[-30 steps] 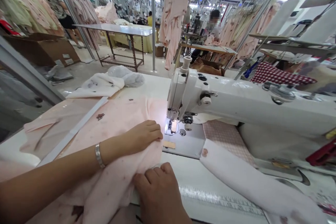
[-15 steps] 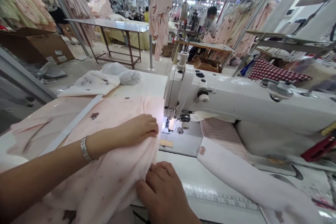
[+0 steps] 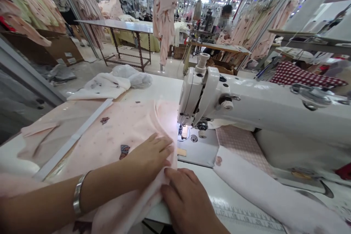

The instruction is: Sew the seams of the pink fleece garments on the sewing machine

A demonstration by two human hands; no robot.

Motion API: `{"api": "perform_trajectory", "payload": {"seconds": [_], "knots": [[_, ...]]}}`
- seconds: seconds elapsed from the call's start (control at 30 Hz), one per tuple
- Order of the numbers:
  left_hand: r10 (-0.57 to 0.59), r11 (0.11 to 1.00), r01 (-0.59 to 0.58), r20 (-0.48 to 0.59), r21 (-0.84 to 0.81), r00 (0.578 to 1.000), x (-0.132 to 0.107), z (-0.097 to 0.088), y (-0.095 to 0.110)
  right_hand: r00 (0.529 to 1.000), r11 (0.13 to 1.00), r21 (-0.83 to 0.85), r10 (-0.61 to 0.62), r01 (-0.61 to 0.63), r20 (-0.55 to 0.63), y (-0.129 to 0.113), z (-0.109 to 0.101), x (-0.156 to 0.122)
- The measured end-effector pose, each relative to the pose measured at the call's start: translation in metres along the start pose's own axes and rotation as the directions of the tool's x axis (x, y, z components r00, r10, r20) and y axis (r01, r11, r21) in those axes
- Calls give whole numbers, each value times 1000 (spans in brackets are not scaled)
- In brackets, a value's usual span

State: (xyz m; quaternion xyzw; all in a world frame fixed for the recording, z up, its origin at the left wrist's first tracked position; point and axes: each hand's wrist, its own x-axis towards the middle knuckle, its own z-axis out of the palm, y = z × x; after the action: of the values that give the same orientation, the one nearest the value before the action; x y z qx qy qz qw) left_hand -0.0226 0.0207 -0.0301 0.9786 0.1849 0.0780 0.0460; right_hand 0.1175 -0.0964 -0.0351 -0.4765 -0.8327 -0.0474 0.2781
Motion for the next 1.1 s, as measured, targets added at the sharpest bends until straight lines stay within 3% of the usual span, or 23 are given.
{"api": "perform_trajectory", "payload": {"seconds": [0.1,0.3,0.5,0.63,0.87,1.1], "knots": [[-14,999,10,-74,-49,997,-3,5,-11,997,996,-30,-83,82,0,11,-1,6],[22,993,-33,-90,-114,996,14,-1,-33,996,996,-45,-79,81,43,30,-3,15],[54,995,-62,-102,-73,993,21,7,-37,998,998,-9,-65,65,13,38,5,3],[67,996,-73,-112,-52,991,23,9,-39,1000,1000,-2,18,-18,-5,36,7,0],[269,955,-286,-181,-76,946,24,8,-44,1000,999,-54,1,-2,-9,35,3,-2],[258,960,-270,-139,-73,956,34,5,-52,998,997,-71,-6,11,58,44,1,11]]}}
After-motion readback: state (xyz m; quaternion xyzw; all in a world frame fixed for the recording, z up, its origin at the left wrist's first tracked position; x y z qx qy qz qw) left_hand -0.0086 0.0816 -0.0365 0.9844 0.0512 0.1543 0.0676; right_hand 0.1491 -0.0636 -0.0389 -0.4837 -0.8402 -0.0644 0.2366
